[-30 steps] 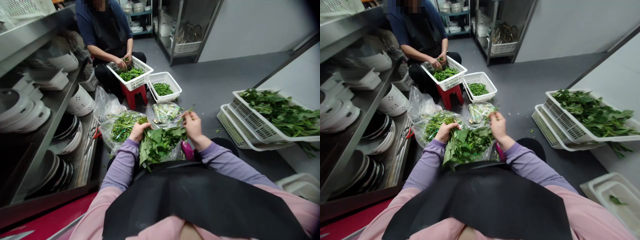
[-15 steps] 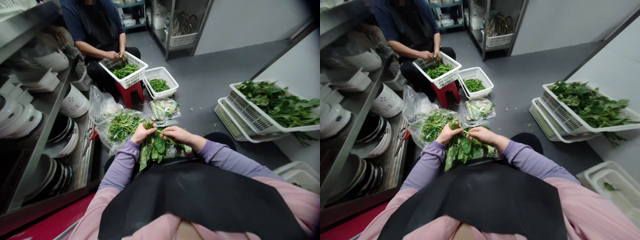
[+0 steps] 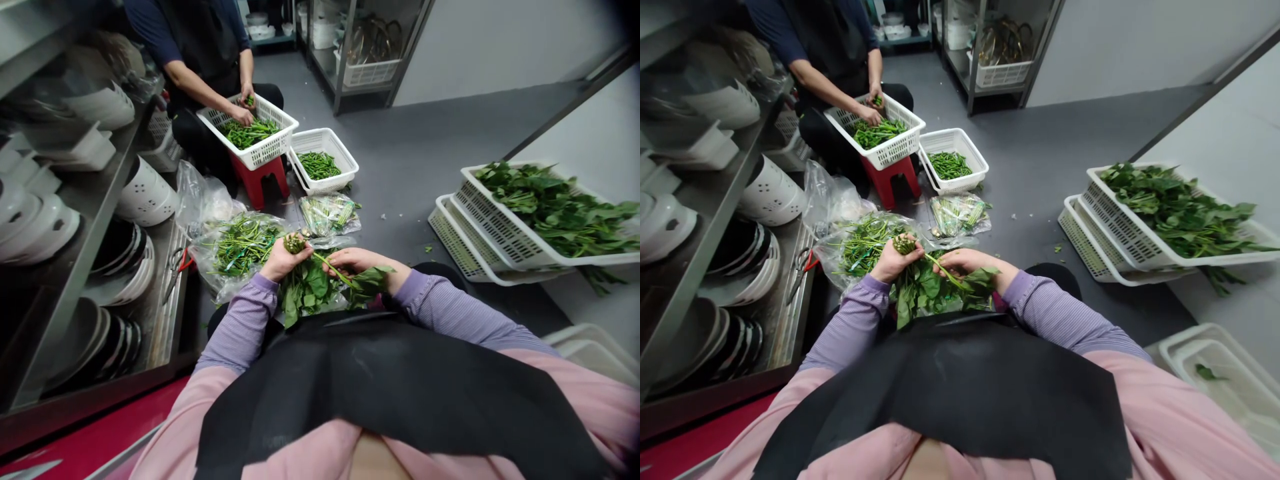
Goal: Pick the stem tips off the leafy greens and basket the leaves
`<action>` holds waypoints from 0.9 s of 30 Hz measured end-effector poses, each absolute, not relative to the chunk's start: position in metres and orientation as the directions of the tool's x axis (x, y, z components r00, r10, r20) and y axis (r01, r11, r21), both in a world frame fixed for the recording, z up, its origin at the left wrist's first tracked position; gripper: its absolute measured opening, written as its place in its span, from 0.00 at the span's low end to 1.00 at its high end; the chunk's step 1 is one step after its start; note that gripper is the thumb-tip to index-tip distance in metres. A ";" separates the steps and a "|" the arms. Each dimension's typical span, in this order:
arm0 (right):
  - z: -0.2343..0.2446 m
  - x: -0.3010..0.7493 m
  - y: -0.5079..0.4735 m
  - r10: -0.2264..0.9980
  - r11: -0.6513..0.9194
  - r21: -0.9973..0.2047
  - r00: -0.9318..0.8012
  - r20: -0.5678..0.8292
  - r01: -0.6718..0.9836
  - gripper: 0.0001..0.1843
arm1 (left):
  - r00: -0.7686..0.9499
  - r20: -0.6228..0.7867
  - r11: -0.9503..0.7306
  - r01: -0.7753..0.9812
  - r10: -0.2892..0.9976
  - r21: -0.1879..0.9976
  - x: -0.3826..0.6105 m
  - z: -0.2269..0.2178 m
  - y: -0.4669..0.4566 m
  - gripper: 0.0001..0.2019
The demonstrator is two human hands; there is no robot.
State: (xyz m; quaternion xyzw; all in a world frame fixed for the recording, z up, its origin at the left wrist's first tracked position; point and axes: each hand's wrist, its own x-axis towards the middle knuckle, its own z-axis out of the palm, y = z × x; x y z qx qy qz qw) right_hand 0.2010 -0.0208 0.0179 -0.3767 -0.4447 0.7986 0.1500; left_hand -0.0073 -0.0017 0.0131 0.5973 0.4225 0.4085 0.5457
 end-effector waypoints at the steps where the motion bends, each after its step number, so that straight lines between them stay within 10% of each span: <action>1: 0.018 0.202 -0.021 0.574 -0.559 -0.823 -0.670 -0.472 0.100 0.14 | 0.296 0.030 -0.049 0.056 0.955 0.997 -0.009 0.013 -0.001 0.15; 19: 0.025 0.184 -0.036 0.683 -0.505 -0.862 -0.588 -0.434 0.049 0.14 | 0.378 0.107 -0.115 -0.001 0.920 0.993 -0.016 0.018 0.000 0.13; 27: 0.013 0.175 -0.033 0.855 -0.518 -0.838 -0.072 -0.514 -0.169 0.10 | 0.273 0.196 -0.226 0.085 0.942 0.970 -0.013 0.028 -0.011 0.15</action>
